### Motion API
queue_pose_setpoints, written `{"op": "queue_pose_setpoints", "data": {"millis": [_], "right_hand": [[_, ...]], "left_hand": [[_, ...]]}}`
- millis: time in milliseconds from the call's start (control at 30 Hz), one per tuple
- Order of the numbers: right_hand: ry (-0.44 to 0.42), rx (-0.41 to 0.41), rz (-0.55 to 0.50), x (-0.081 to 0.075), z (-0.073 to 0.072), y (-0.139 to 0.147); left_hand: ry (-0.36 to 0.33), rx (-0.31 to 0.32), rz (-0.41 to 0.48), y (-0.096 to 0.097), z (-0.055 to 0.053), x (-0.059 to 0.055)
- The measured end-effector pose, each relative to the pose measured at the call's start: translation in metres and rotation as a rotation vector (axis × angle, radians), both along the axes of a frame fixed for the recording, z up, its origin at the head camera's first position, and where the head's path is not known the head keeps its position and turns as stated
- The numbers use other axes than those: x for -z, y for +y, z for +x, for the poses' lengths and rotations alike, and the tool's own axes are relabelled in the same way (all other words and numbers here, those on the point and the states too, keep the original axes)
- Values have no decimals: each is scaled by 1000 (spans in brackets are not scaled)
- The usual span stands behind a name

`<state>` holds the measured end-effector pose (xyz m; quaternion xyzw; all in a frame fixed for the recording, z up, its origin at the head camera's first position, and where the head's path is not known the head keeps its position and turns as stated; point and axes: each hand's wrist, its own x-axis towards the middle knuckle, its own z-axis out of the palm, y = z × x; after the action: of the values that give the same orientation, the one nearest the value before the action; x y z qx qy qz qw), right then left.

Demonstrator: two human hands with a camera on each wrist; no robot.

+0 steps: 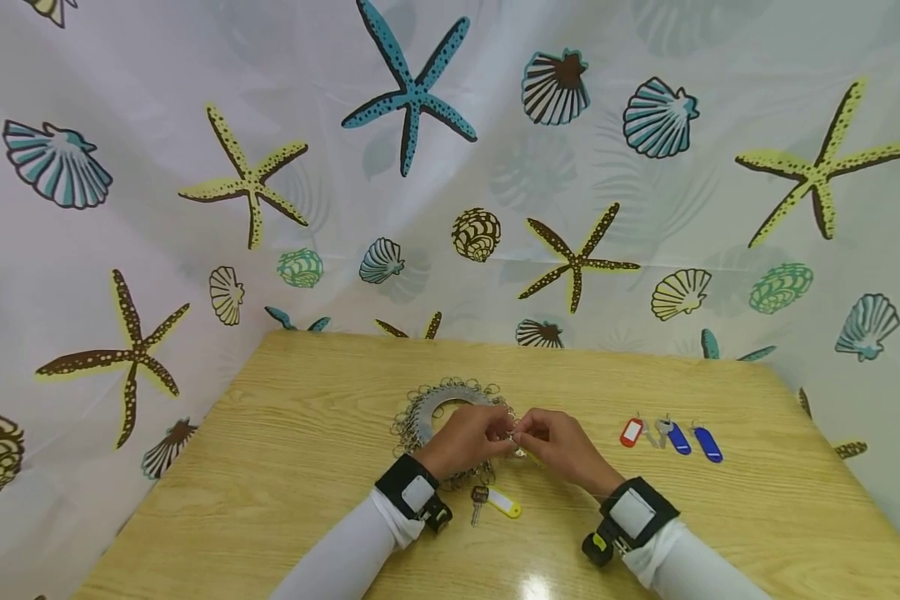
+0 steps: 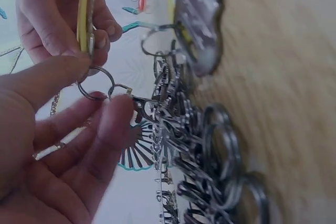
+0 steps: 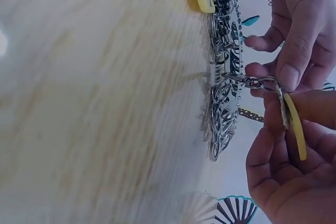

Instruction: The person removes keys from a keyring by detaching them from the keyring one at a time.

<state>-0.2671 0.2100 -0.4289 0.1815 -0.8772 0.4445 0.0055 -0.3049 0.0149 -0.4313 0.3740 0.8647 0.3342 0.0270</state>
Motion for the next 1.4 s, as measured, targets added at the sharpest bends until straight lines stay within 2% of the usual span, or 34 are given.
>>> {"op": "queue_pose_setpoints", "data": {"millis": [100, 200, 400, 600, 833, 1100, 1400], "right_hand": [[19, -3, 9, 0, 0, 0], [34, 0, 20, 0, 1, 0], [55, 6, 44, 0, 2, -1], [37, 8, 42, 0, 4, -2], [21, 16, 30, 0, 3, -3], [73, 19, 57, 0, 5, -4], [134, 12, 97, 3, 3, -3]], "left_hand": [[-4, -33, -20, 1, 1, -2], [-8, -30, -29, 1, 1, -3], [27, -27, -45, 1, 2, -4], [62, -34, -50, 0, 3, -5], [69, -15, -32, 1, 2, -3], [19, -23, -16, -2, 5, -2], [51, -38, -61, -2, 5, -3]]}}
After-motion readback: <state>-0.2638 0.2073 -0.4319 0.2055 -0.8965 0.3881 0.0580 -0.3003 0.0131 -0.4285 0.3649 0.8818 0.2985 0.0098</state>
